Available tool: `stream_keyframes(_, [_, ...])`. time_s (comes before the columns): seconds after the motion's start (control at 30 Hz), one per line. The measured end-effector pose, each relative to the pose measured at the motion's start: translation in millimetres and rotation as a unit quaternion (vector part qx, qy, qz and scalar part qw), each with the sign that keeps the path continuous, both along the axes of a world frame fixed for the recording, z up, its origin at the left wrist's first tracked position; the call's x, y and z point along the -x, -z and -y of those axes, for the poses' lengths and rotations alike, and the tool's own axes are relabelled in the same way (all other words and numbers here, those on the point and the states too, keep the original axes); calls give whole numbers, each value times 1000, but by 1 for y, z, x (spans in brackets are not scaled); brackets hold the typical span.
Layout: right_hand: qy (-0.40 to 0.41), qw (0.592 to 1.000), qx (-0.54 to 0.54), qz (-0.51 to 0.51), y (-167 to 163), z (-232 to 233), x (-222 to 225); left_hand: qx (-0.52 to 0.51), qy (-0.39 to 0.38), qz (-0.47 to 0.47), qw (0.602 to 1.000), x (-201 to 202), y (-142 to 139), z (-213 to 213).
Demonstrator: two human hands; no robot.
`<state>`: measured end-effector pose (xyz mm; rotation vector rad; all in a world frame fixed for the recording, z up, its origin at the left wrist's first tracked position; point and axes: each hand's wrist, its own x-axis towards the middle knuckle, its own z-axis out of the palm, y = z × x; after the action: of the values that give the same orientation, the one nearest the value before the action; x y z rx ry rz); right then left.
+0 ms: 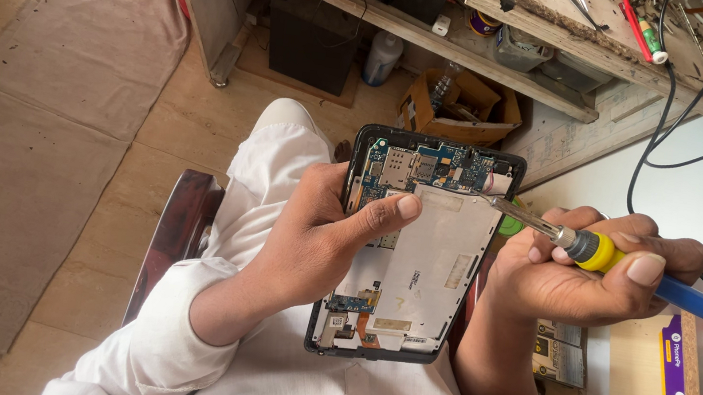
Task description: The person holds a disassembled mobile phone and uses a soldering iron to apply heat to the battery connector area on the motherboard. The person repeatedly applies the soldering iron to the same spot while holding the device steady on their lap.
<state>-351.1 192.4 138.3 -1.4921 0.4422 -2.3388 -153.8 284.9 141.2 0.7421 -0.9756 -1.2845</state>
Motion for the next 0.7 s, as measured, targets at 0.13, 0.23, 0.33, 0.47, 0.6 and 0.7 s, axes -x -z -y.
stream_keyframes(0.13, [-7,1000,2,-6,0,-1,0,0,-1,-11,1000,1,1,1])
stream_keyframes(0.23, [-29,1000,1,-3,2,-1,2,-10,-1,-4,1000,1,1,0])
stream_keyframes(0.33, [-41,999,3,5,2,0,3,-5,-1,-7,1000,1,1,0])
stream_keyframes(0.47, [-28,1000,-1,4,3,1,4,6,2,-9,1000,0,2,0])
stream_keyframes(0.6, [-31,999,-12,3,2,-2,4,9,1,-18,1000,1,3,1])
stream_keyframes(0.7, [-39,999,-17,6,1,-4,3,6,-3,-6,1000,0,3,1])
